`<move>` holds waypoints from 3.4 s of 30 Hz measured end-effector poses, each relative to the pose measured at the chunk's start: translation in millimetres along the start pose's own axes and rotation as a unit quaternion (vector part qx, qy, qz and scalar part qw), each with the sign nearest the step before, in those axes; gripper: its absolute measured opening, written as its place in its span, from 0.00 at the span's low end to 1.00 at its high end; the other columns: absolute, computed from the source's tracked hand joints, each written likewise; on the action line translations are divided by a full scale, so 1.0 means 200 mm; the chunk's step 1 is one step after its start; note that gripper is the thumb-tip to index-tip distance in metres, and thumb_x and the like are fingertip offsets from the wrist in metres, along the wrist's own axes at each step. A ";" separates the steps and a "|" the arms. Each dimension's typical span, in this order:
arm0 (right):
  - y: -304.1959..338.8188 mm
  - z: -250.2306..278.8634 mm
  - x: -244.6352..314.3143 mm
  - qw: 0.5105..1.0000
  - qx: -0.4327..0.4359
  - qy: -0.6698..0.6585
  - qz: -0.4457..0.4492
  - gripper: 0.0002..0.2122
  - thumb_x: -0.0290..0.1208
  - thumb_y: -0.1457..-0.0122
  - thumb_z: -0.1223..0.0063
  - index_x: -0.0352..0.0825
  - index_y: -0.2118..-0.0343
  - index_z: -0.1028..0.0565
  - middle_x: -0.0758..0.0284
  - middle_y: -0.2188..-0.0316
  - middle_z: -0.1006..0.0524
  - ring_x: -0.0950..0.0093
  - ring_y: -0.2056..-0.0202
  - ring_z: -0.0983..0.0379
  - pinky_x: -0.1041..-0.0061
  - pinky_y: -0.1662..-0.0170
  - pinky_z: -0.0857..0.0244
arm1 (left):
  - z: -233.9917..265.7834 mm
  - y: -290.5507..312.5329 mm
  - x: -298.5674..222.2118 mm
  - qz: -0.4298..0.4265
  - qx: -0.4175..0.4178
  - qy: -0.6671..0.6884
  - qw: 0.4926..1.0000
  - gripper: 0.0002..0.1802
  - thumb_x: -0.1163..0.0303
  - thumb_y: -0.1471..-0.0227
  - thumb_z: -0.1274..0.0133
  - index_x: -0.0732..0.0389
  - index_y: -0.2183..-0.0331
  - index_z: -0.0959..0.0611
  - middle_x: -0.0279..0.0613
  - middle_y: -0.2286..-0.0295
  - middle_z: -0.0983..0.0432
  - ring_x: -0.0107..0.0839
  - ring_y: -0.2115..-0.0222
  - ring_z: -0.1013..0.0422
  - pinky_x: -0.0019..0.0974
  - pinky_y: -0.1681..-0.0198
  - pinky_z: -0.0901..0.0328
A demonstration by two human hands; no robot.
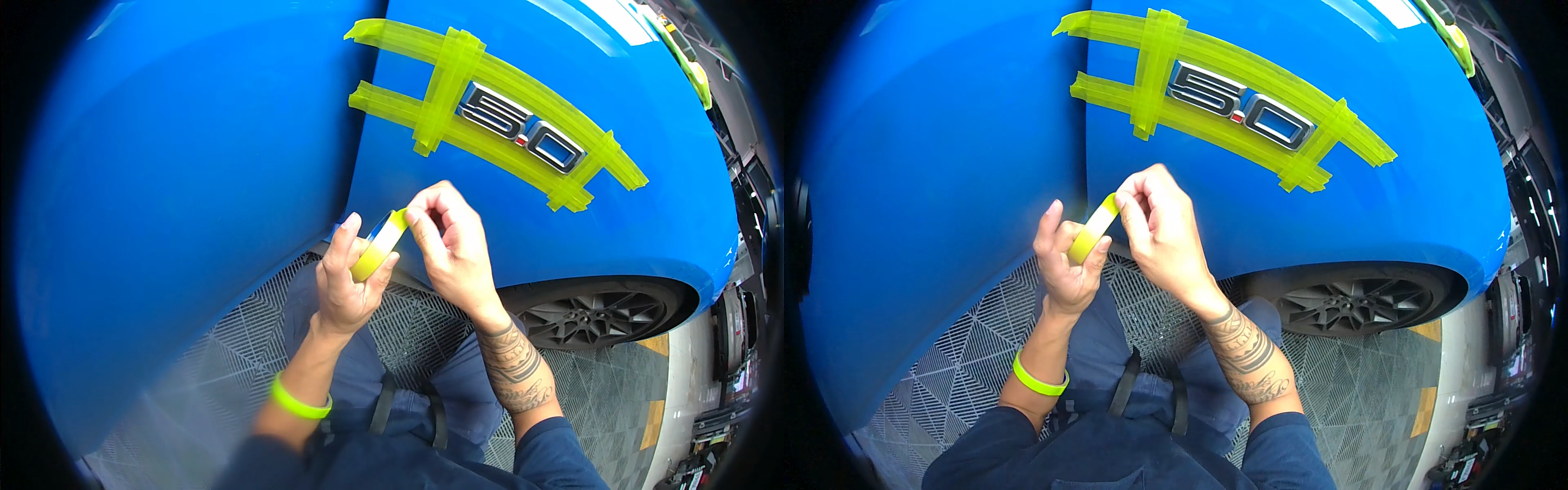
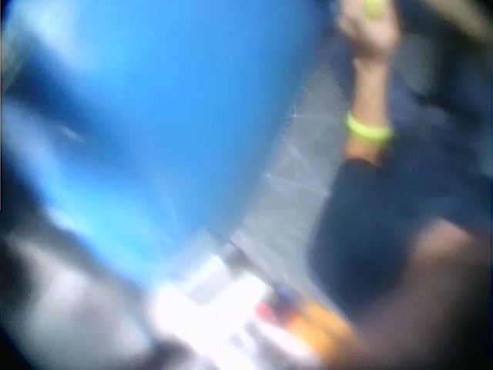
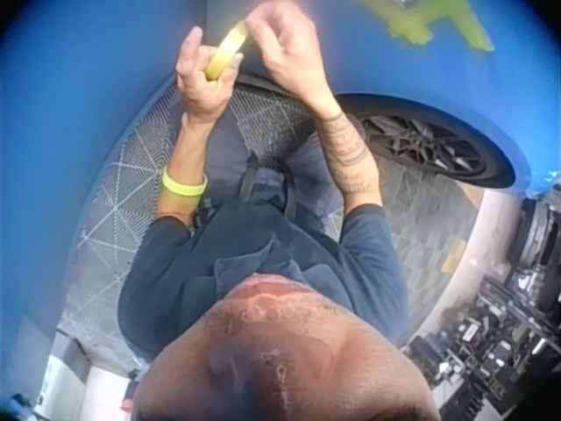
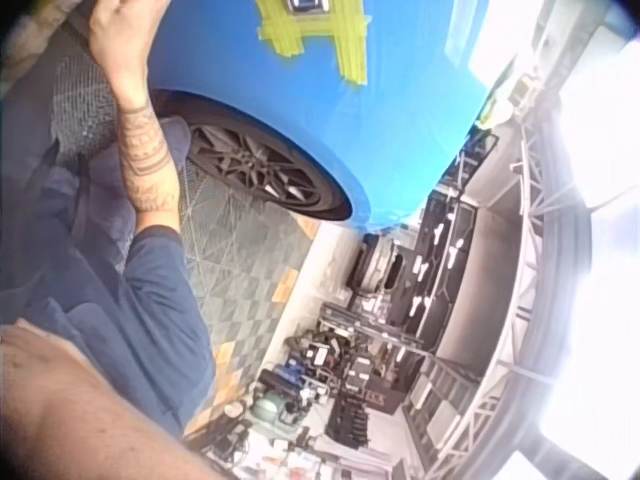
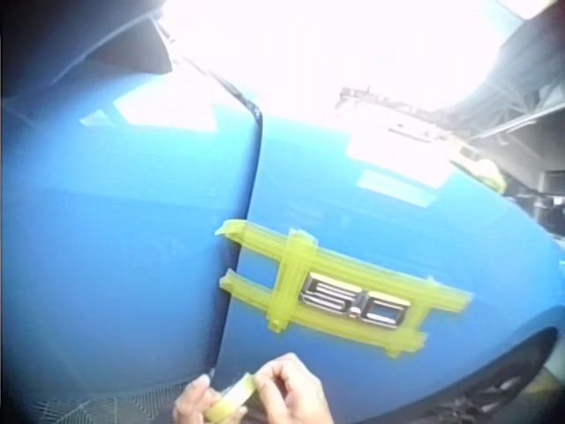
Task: The person applies strips of yellow masking tape around a badge on the side of a blue car. They then use a black marker to draw lines on the tape.
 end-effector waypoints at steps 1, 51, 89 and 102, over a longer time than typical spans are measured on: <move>-0.01 0.02 0.04 0.999 -0.020 0.034 0.031 0.02 0.19 0.43 0.50 0.28 0.72 0.30 0.67 0.74 0.32 0.80 0.76 0.36 0.80 0.72 0.39 | 0.00 0.01 0.00 0.003 -0.002 0.009 1.000 0.40 0.72 0.50 0.40 0.70 0.43 0.44 0.38 0.78 0.30 0.24 0.79 0.35 0.29 0.74 0.40; -0.59 0.68 0.82 0.833 0.051 0.245 0.493 0.07 0.29 0.47 0.47 0.35 0.66 0.24 0.62 0.69 0.23 0.62 0.69 0.25 0.67 0.66 0.30 | -0.54 1.06 0.33 0.590 0.563 0.205 0.541 0.25 0.59 0.43 0.48 0.58 0.47 0.28 0.39 0.58 0.27 0.31 0.60 0.27 0.37 0.58 0.31; 0.46 -0.15 -0.21 0.978 0.177 -0.049 0.095 0.41 0.45 0.70 0.28 0.31 0.51 0.33 0.58 0.57 0.27 0.58 0.55 0.31 0.61 0.50 0.38 | -0.10 0.37 0.01 0.469 0.530 0.058 0.704 0.22 0.75 0.57 0.43 0.64 0.56 0.25 0.44 0.61 0.26 0.34 0.58 0.30 0.35 0.53 0.32; 0.13 -0.25 -0.10 0.918 0.350 0.049 0.182 0.37 0.43 0.70 0.28 0.35 0.53 0.30 0.60 0.58 0.24 0.61 0.54 0.29 0.62 0.46 0.42 | -0.09 0.12 0.04 0.562 0.249 0.328 0.717 0.10 0.71 0.45 0.48 0.65 0.63 0.27 0.39 0.69 0.26 0.27 0.69 0.27 0.33 0.68 0.30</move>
Point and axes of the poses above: each hand's wrist, its own y-axis away from the middle knuckle, its own z-axis out of the back of the hand, x = y × z, the point moved 5 cm from there along -y, towards the middle knuckle
